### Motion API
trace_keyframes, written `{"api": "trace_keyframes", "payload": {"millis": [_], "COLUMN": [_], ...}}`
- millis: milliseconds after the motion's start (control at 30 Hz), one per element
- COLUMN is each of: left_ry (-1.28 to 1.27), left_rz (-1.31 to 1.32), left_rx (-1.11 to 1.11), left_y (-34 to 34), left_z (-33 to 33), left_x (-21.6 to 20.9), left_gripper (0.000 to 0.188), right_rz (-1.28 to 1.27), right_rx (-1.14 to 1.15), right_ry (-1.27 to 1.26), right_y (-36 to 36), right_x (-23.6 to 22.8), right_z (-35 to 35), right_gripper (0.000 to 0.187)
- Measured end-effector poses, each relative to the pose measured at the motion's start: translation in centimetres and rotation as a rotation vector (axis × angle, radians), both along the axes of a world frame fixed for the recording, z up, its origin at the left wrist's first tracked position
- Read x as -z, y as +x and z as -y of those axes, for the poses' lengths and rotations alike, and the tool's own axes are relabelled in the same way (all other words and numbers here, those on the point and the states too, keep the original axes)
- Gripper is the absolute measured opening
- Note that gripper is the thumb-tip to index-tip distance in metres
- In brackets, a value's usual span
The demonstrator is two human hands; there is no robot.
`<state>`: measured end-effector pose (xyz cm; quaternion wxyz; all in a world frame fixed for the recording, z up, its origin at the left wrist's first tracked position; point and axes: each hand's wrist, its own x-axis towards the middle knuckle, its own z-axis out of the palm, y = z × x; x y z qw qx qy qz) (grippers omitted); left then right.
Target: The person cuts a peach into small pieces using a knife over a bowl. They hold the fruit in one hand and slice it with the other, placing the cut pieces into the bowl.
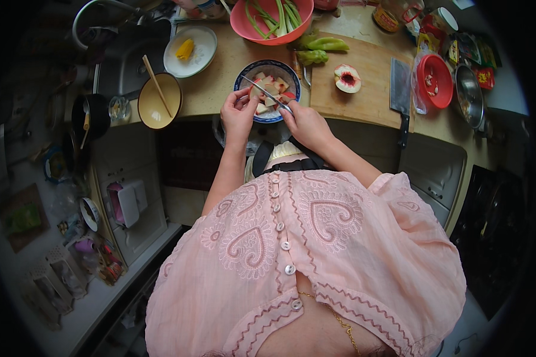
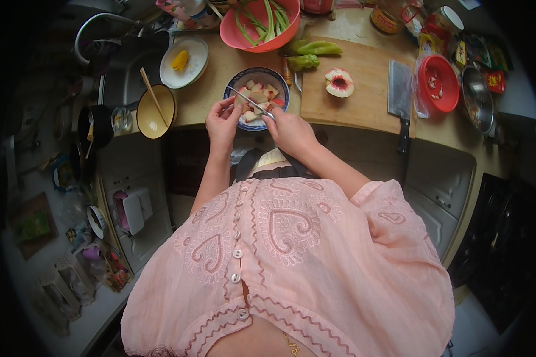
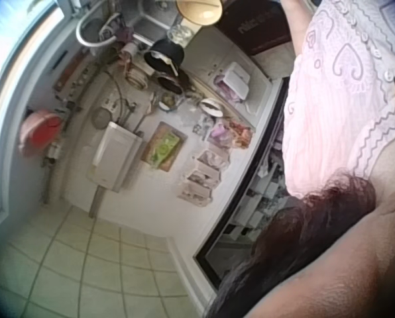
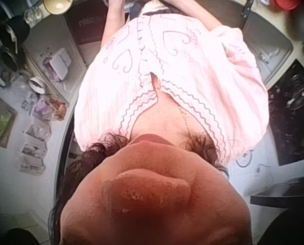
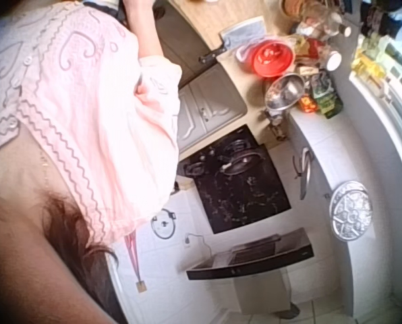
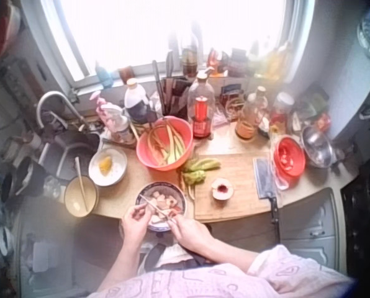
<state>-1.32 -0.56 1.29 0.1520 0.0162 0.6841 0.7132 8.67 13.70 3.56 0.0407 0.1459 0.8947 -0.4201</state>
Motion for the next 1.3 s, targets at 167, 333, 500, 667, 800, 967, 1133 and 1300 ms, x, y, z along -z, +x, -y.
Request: {"api": "trace_keyframes", "payload": {"millis": [167,333,500,667,800,967,1133,1300], "left_ry": [0.002,0.028,0.040,0.052,0.078,0.108,0.070,0.061], "left_rz": [0.002,0.014,0.026,0.033,0.036,0.066,0.048,0.058], "left_rx": [0.002,0.018,0.037,0.038,0.038,0.028,0.025,0.009], "left_y": [0.0,-0.1,0.0,0.0,0.1,0.3,0.3,0.3], "left_z": [0.1,0.2,0.1,-0.1,0.0,-0.2,-0.3,-0.2], "left_x": [0.3,1.5,1.6,1.2,1.5,1.1,1.4,1.6], "left_gripper": [0.025,0.024,0.024,0.025,0.025,0.025,0.022,0.020], "right_rz": [-0.015,0.023,0.055,0.062,0.060,0.048,0.066,0.068], "right_rx": [-0.010,-0.013,-0.011,-0.008,-0.011,-0.007,-0.002,0.001], "right_ry": [0.007,0.011,0.025,0.043,0.052,0.055,0.063,0.066], "right_y": [0.1,0.2,0.2,0.1,0.1,0.2,0.3,0.4], "right_x": [0.4,0.3,-0.1,-0.1,-0.2,0.3,0.2,-0.1], "right_z": [0.0,-0.1,-0.1,0.0,0.0,0.0,0.0,0.1], "right_gripper": [0.031,0.032,0.034,0.034,0.034,0.034,0.034,0.033]}}
